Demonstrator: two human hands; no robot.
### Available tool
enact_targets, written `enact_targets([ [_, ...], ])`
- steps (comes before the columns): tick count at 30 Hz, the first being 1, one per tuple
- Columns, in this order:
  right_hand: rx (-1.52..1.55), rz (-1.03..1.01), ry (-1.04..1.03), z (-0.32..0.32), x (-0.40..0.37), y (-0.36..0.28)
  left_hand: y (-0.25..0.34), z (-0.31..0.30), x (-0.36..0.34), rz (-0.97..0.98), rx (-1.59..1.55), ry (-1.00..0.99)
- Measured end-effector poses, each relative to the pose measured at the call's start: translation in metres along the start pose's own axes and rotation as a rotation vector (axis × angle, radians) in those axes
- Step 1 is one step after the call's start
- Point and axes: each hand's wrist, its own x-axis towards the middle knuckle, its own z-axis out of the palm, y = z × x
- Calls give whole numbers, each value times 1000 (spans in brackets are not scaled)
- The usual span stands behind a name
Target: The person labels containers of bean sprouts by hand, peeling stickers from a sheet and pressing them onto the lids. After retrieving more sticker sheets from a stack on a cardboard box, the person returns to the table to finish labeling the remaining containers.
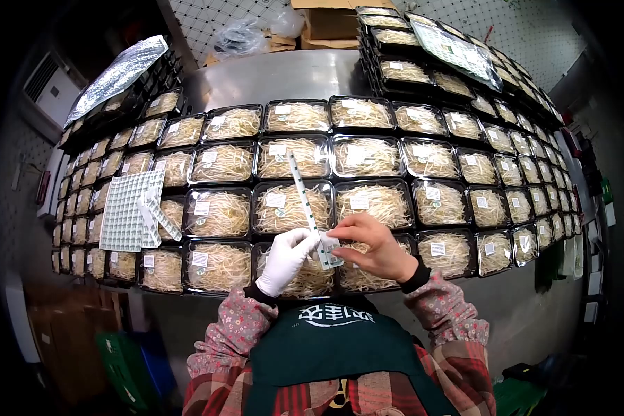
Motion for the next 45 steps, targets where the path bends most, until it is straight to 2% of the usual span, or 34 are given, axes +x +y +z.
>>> enact_targets([
  [1, -1, 3, 5, 5, -3, 1, 2, 2, 0, -1, 2, -5],
  [3, 55, 34, -18, 14, -8, 6, 7, 4, -1, -159, -252, -8],
  [4, 34, 34, 2, 15, -10, 5, 4, 5, -1, -161, -251, -10],
  [6, -17, 15, 23, 16, -10, 1, -2, 5, 1, -76, -247, -3],
  [10, -212, -79, 55, 16, -8, -5, -2, 5, 1, -84, -219, 12],
  [16, -177, -108, 42, 21, -9, -4, -16, 5, 4, 24, -180, 20],
  [26, -145, -75, -47, 17, -17, 1, -20, 11, 3, -64, -88, -53],
  [32, -159, -72, -78, 16, -22, 3, -25, 15, 3, -14, -11, -36],
  [38, -274, -62, 38, 16, -27, -1, -20, 24, -1, 21, 5, 51],
  [40, -292, -93, 85, 17, -28, -3, -17, 29, -4, 27, -84, 72],
  [45, -276, -58, 40, 18, -28, -3, -22, 30, -7, 31, -18, 74],
])
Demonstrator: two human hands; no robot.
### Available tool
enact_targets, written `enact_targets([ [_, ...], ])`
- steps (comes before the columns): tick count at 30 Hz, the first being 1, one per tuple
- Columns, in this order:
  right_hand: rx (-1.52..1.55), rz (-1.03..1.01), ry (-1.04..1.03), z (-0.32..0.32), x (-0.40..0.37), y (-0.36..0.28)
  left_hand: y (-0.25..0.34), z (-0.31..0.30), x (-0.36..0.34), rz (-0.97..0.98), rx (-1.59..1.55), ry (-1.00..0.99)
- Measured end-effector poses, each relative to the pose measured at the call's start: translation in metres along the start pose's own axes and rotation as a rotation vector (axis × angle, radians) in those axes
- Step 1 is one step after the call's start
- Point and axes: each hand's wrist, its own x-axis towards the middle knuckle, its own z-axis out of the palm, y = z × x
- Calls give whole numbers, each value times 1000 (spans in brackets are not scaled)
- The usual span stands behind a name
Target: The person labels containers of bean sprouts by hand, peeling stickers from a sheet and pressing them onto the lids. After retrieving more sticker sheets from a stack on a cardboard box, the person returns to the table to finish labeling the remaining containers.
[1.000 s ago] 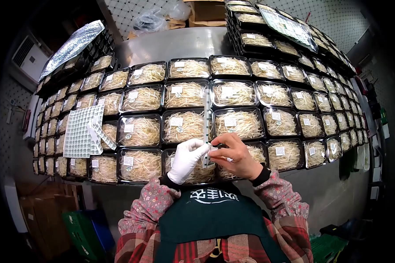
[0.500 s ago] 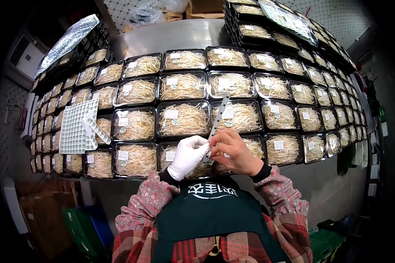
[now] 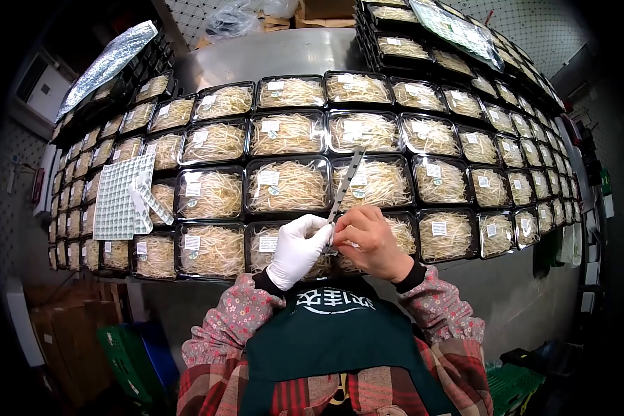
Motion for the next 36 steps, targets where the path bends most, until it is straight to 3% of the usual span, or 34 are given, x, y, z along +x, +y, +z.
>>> enact_targets([
  [4, -30, -81, 24, 3, -2, 2, 0, -2, 1, -29, -58, 1],
  [8, 118, -101, 30, -12, -5, 0, -7, -20, 8, 98, -74, 153],
  [10, 328, 144, 144, -31, -12, 15, 0, -35, 7, 65, -40, 224],
  [13, 290, 336, -146, -57, -21, 29, -5, -51, 7, 105, -56, 262],
  [14, 291, 341, -149, -59, -19, 30, -5, -52, 6, 101, -47, 269],
  [16, -25, -52, -456, -62, -11, 31, -4, -51, 6, 96, -65, 260],
  [18, -73, -86, -543, -62, 0, 28, 3, -48, 4, 84, -46, 242],
  [20, -245, -265, -727, -58, 11, 25, 7, -44, 1, 78, -29, 234],
  [24, -360, -345, -868, -49, 21, 20, 5, -45, -7, 105, -64, 270],
  [28, -135, -209, -703, -49, 16, 24, 8, -47, -18, 65, -127, 328],
  [32, 140, 240, -501, -34, -18, 25, -2, -54, -22, 53, -187, 340],
  [36, 107, 351, -349, -20, -39, 22, 8, -46, -19, 63, -143, 346],
])
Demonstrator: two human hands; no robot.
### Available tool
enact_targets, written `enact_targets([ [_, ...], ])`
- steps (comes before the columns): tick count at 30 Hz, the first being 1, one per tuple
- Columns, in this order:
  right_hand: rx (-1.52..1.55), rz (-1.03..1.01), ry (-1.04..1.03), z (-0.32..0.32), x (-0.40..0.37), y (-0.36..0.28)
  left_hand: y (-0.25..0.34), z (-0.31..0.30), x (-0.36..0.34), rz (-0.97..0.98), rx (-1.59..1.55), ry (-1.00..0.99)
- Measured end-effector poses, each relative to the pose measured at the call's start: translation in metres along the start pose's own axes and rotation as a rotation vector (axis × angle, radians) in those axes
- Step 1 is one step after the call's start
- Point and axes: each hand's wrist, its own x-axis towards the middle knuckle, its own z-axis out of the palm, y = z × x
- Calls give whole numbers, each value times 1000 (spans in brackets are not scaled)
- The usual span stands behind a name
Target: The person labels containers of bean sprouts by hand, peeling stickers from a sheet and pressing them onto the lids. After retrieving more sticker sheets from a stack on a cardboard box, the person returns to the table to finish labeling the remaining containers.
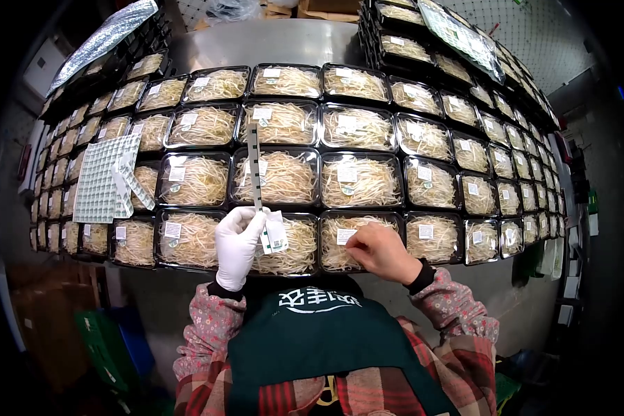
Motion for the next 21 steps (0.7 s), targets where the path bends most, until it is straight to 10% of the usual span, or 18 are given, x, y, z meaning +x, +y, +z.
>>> enact_targets([
  [6, -222, -36, 144, 4, -3, 3, -2, 15, 6, -29, 1, -115],
  [12, 391, 308, 116, -4, -3, 18, -7, 29, 5, -23, 10, -205],
  [21, 288, -118, 390, 12, 12, -49, -10, 51, -1, 37, -42, -289],
])
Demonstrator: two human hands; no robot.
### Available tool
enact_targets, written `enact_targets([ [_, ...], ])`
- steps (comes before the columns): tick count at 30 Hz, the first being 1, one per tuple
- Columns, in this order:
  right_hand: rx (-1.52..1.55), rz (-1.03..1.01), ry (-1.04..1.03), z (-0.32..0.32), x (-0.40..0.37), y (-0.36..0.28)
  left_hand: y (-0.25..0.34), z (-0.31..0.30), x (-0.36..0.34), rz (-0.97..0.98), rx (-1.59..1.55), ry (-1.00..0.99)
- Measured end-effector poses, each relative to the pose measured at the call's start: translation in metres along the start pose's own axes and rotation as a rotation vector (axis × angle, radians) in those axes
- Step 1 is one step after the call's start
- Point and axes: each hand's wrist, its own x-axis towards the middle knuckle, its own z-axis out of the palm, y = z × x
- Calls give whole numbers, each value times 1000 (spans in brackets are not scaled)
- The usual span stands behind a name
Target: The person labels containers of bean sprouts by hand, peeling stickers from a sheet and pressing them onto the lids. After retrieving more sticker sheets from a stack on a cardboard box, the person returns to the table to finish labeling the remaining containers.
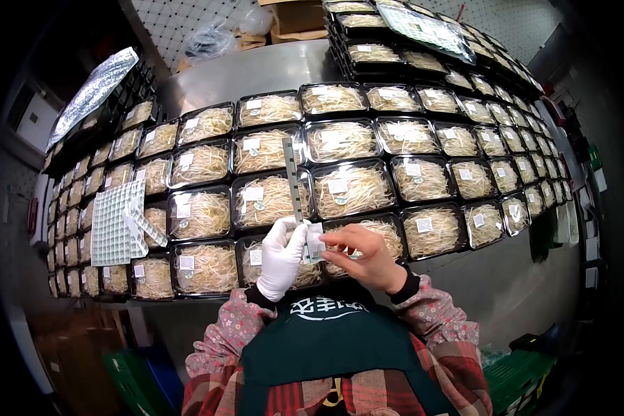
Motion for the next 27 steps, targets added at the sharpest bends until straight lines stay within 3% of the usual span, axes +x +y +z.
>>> enact_targets([
  [4, -203, -207, 115, 6, -3, 11, -2, 8, 3, -13, -49, -57],
  [10, -536, -299, 145, -2, -11, 5, -11, 21, 18, -97, -4, -73],
  [15, -618, -315, 175, -17, -18, 6, -19, 29, 32, -200, -63, -198],
  [17, -646, -327, 197, -24, -21, 8, -21, 34, 34, -368, -77, -224],
  [19, -549, -244, 165, -30, -24, 10, -28, 38, 38, -312, -50, -258],
  [22, -560, -227, 150, -36, -28, 13, -19, 47, 37, -379, -55, -306],
  [24, -578, -241, 159, -42, -28, 18, 6, 58, 33, -616, -165, -311],
  [27, -590, -247, 146, -53, -30, 22, -4, 58, 36, -552, -62, -453],
])
